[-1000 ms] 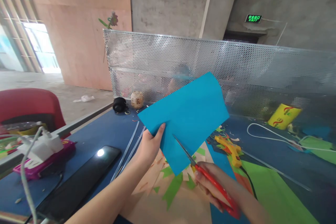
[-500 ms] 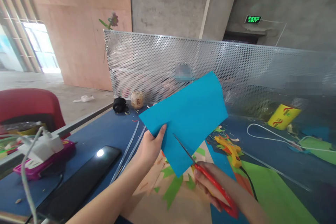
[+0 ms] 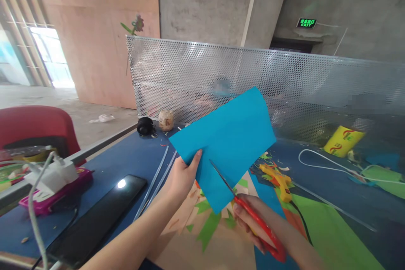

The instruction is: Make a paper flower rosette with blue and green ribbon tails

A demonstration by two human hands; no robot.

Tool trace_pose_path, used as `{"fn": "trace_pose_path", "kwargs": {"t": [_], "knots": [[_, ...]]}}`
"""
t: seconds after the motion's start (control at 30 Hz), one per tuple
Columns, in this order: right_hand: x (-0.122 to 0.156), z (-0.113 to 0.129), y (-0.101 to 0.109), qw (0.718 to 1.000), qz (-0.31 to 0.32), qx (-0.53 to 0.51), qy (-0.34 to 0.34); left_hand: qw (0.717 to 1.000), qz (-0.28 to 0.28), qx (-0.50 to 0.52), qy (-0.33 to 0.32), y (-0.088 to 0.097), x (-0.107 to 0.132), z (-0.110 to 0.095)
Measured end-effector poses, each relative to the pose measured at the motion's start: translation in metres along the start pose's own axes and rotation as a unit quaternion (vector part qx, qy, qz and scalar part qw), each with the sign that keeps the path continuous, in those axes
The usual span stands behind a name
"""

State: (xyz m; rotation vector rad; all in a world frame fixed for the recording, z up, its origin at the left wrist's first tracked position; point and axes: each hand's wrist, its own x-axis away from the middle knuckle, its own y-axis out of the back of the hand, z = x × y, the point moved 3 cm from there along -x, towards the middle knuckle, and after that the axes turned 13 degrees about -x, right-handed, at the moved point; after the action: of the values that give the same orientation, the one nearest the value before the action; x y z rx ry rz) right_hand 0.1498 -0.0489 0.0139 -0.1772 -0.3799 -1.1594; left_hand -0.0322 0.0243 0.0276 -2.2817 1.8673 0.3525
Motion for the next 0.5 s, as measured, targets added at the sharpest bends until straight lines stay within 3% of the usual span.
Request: {"fn": "trace_pose_path", "kwargs": {"t": [0.5], "knots": [[-0.0054, -0.0045, 0.0010, 0.999, -0.023, 0.025, -0.005, 1.000, 0.006, -0.020, -0.002, -0.0043, 0.0032, -0.0005]]}}
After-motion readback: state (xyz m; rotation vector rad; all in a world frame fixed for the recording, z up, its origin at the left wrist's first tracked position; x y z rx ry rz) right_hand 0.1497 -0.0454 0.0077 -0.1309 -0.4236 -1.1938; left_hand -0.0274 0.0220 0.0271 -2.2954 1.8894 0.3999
